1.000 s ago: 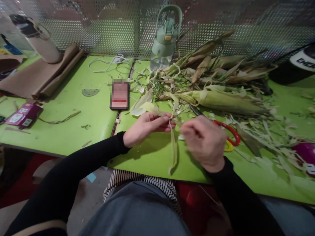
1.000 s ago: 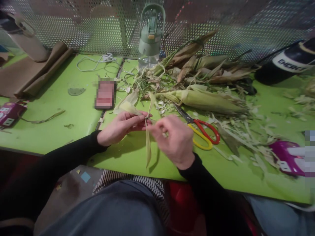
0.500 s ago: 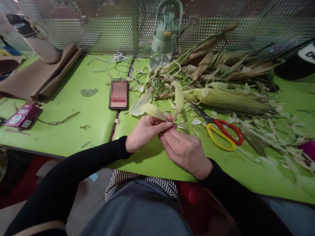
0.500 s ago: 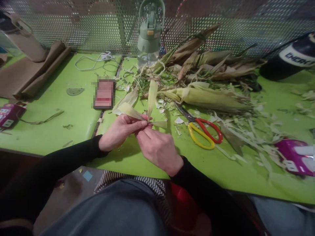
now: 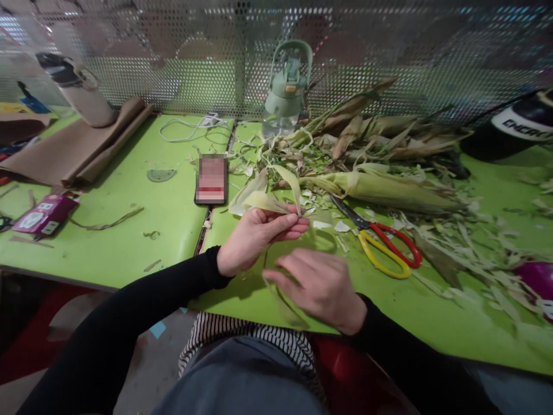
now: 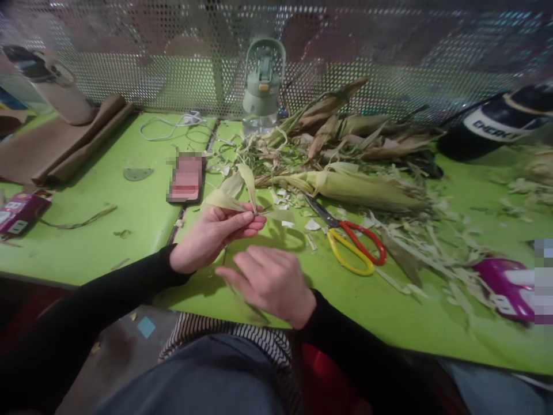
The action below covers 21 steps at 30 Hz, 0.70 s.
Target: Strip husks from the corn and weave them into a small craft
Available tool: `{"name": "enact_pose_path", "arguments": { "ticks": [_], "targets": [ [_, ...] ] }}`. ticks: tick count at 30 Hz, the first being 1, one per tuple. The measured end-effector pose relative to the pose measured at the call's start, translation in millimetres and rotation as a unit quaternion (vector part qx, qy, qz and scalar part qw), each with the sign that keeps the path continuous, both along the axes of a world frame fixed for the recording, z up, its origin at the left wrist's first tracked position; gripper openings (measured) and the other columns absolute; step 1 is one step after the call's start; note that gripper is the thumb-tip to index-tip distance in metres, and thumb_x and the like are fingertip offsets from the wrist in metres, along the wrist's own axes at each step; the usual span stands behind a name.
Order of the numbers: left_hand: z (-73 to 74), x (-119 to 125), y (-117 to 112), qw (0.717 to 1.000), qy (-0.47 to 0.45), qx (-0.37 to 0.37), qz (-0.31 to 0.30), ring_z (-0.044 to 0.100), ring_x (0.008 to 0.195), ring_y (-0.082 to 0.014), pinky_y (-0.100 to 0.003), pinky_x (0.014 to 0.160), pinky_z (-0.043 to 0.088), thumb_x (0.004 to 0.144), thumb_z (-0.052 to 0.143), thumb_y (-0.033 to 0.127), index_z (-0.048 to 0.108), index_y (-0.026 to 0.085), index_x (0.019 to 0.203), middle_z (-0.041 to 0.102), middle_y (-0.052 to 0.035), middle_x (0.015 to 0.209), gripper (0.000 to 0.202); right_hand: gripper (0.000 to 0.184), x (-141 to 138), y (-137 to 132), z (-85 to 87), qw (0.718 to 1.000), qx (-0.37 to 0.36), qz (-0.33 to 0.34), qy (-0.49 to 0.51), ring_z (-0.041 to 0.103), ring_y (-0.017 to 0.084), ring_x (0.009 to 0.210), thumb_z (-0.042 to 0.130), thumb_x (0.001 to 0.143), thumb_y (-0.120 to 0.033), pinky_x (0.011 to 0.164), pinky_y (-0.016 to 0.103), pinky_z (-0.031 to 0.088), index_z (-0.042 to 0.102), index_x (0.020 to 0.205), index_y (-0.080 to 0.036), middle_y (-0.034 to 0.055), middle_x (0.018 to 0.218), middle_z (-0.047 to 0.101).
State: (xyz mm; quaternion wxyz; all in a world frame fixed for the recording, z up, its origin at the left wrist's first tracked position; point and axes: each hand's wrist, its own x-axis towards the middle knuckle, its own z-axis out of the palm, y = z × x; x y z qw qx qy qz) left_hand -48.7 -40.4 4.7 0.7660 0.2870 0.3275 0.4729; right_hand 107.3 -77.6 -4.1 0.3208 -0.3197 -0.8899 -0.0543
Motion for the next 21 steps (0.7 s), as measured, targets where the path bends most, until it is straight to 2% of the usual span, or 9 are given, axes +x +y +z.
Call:
{"name": "enact_pose_path", "arguments": {
  "ticks": [1,3,4,5,10,14,16,18,21],
  "targets": [
    [-0.5,-1,1,1.0,-0.001,0.001,-0.008,0.072,0.074,-0.0099,-0.024,0.08,0.058,0.082,0.074,0.014,0.071,0.01,0.088,0.077,-0.0048,0.081,0.008,0.021,6,4,6.4,0.999,0.012,-0.012,0.029,0.057,0.012,0.059,0.061,0.097,-0.028,0.059,0.027,0.044,0.066,0.078,-0.02,-0.0005,0.066,0.067],
    [-1.2,-3,3,1.0,-0.002,0.009,-0.028,0.072,0.075,-0.01,-0.023,0.08,0.058,0.08,0.077,0.016,0.071,0.01,0.089,0.077,-0.0047,0.082,0.013,0.006,17,15,18.2,0.99,0.071,-0.098,0.078,0.064,0.017,0.074,0.063,0.095,-0.02,0.068,0.031,0.048,0.069,0.092,-0.02,0.0044,0.083,0.074],
    [-1.5,-4,3,0.999,-0.002,0.013,-0.038,0.073,0.075,-0.0102,-0.023,0.08,0.058,0.079,0.079,0.018,0.071,0.01,0.089,0.078,-0.0046,0.082,0.015,0.006,22,20,22.7,0.985,0.069,-0.137,0.08,0.066,0.021,0.082,0.064,0.094,-0.024,0.074,0.035,0.05,0.069,0.095,-0.02,0.0071,0.089,0.075],
    [-1.9,-5,3,0.999,-0.002,0.016,-0.047,0.073,0.076,-0.0107,-0.023,0.08,0.058,0.078,0.08,0.019,0.071,0.011,0.089,0.078,-0.0045,0.082,0.016,0.009,26,25,25.8,0.985,0.04,-0.142,0.084,0.067,0.023,0.088,0.063,0.095,-0.027,0.077,0.038,0.05,0.069,0.096,-0.021,0.0079,0.093,0.075],
    [-6.2,-6,3,0.996,0.007,0.036,-0.08,0.073,0.083,-0.0143,-0.027,0.08,0.056,0.076,0.083,0.026,0.071,0.012,0.091,0.077,-0.0045,0.084,0.023,0.013,32,29,25.5,0.977,-0.132,-0.106,0.127,0.067,0.022,0.082,0.063,0.094,-0.035,0.073,0.037,0.052,0.069,0.093,-0.023,0.004,0.088,0.074],
    [-9.9,-6,4,0.991,-0.007,0.074,-0.111,0.072,0.081,-0.0125,-0.025,0.078,0.056,0.077,0.083,0.03,0.072,0.014,0.092,0.077,-0.0036,0.085,0.025,0.02,33,22,25.0,0.931,-0.253,-0.093,0.247,0.066,0.017,0.073,0.057,0.098,-0.039,0.068,0.032,0.052,0.069,0.093,-0.024,0.0029,0.086,0.073],
    [-10.8,-7,4,0.988,-0.005,0.086,-0.126,0.072,0.079,-0.0122,-0.026,0.08,0.056,0.077,0.083,0.032,0.072,0.014,0.091,0.077,-0.0038,0.086,0.025,0.019,35,21,26.1,0.907,-0.309,-0.086,0.274,0.066,0.016,0.071,0.058,0.097,-0.038,0.066,0.03,0.053,0.069,0.097,-0.024,0.0026,0.086,0.073],
    [-11.0,-8,4,0.985,0.013,0.102,-0.138,0.071,0.079,-0.0125,-0.027,0.083,0.055,0.077,0.083,0.033,0.072,0.014,0.087,0.077,-0.0043,0.085,0.024,0.016,38,21,27.0,0.898,-0.342,-0.06,0.269,0.068,0.016,0.073,0.064,0.093,-0.036,0.066,0.029,0.055,0.07,0.101,-0.024,0.0027,0.087,0.074],
    [-9.8,-10,4,0.978,0.051,0.138,-0.146,0.071,0.08,-0.0117,-0.025,0.086,0.054,0.081,0.079,0.032,0.072,0.014,0.085,0.076,-0.0038,0.083,0.02,0.023,39,21,28.3,0.896,-0.358,-0.03,0.26,0.071,0.019,0.08,0.068,0.089,-0.033,0.071,0.031,0.059,0.069,0.11,-0.024,0.0041,0.091,0.075]
  ]
}}
